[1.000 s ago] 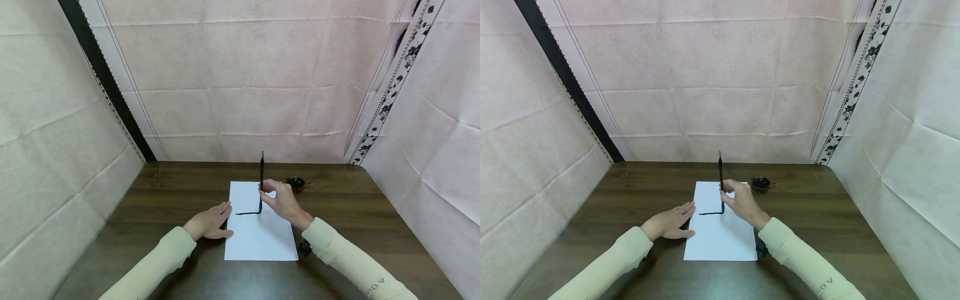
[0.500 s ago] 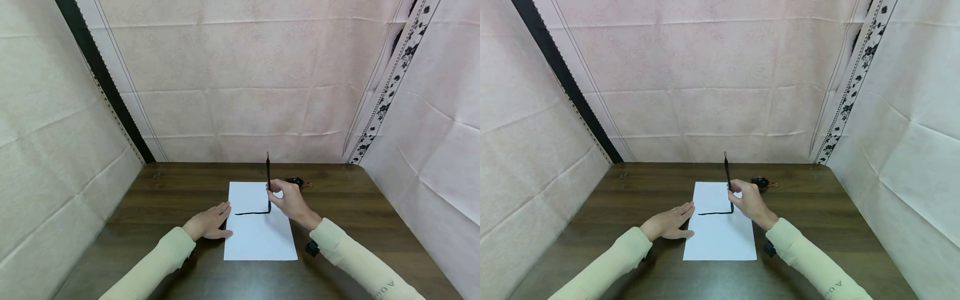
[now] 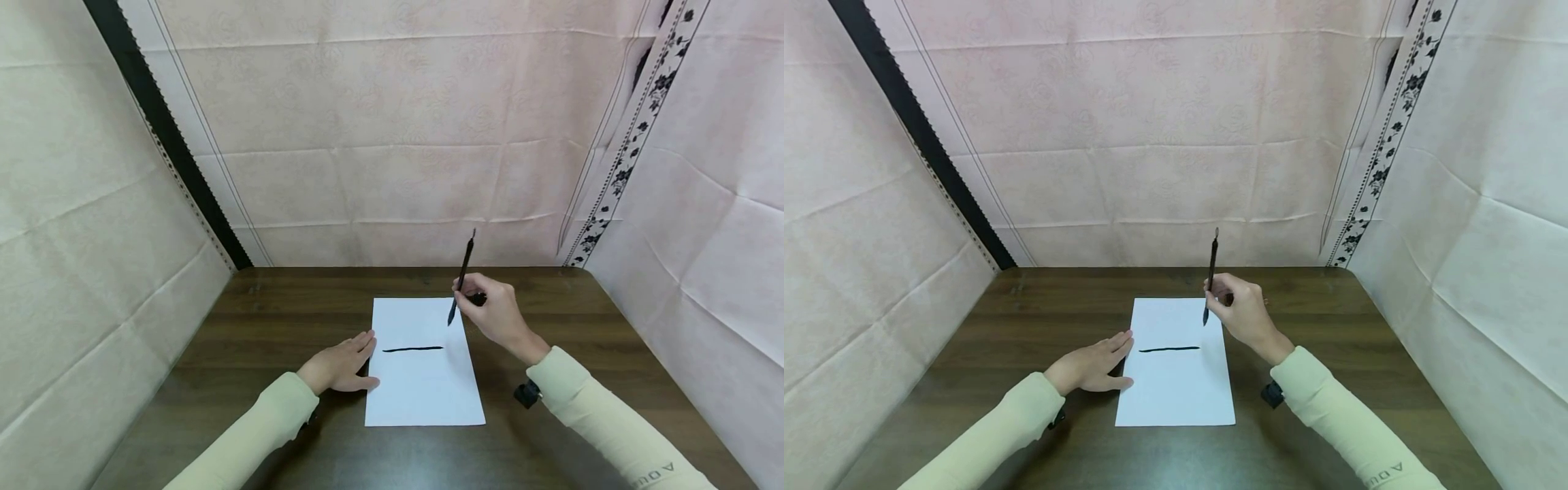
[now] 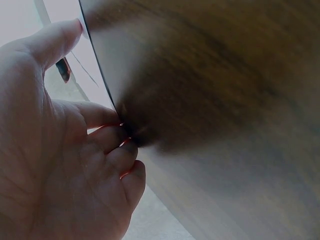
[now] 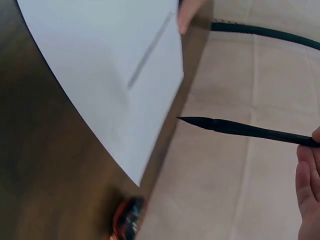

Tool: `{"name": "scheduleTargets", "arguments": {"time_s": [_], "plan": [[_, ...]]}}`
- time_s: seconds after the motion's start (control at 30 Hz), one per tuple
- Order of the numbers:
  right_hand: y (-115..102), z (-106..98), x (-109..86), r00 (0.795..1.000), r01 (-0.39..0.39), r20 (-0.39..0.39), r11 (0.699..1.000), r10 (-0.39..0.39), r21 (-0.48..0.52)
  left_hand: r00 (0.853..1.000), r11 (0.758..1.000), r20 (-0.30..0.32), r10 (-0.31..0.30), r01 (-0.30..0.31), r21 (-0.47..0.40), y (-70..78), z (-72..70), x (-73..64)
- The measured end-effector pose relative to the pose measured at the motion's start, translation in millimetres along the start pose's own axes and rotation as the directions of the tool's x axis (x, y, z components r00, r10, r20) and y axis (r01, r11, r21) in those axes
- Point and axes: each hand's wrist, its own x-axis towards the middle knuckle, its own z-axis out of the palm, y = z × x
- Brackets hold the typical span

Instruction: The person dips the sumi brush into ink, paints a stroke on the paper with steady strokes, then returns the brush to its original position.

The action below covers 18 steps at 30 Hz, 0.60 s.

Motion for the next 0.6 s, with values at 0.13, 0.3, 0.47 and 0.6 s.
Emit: {"name": "scheduleTargets", "arguments": {"time_s": [0.13, 0.3, 0.47, 0.6], "plan": [[1, -18, 9.3, 0.997, 0.058, -0.04, 0.998, -0.059, -0.03, 1.0, 1.0, 0.0, 0.002, -0.002, -0.007, -0.8, -0.4, -0.2], [6, -38, 18.4, 0.983, 0.175, -0.05, 0.981, -0.179, -0.08, 1.0, 1.0, -0.001, 0.001, -0.001, -0.01, -1.1, -1.4, -0.9], [16, -55, 22.7, 0.937, 0.348, 0.034, 0.922, -0.348, -0.17, 1.0, 1.0, -0.002, -0.001, 0.001, -0.008, -0.6, -1.8, -1.0], [25, -66, 19.9, 0.891, 0.449, 0.173, 0.865, -0.419, -0.223, 1.0, 1.0, -0.004, -0.002, 0.002, -0.008, -0.2, -1.8, -1.2]]}}
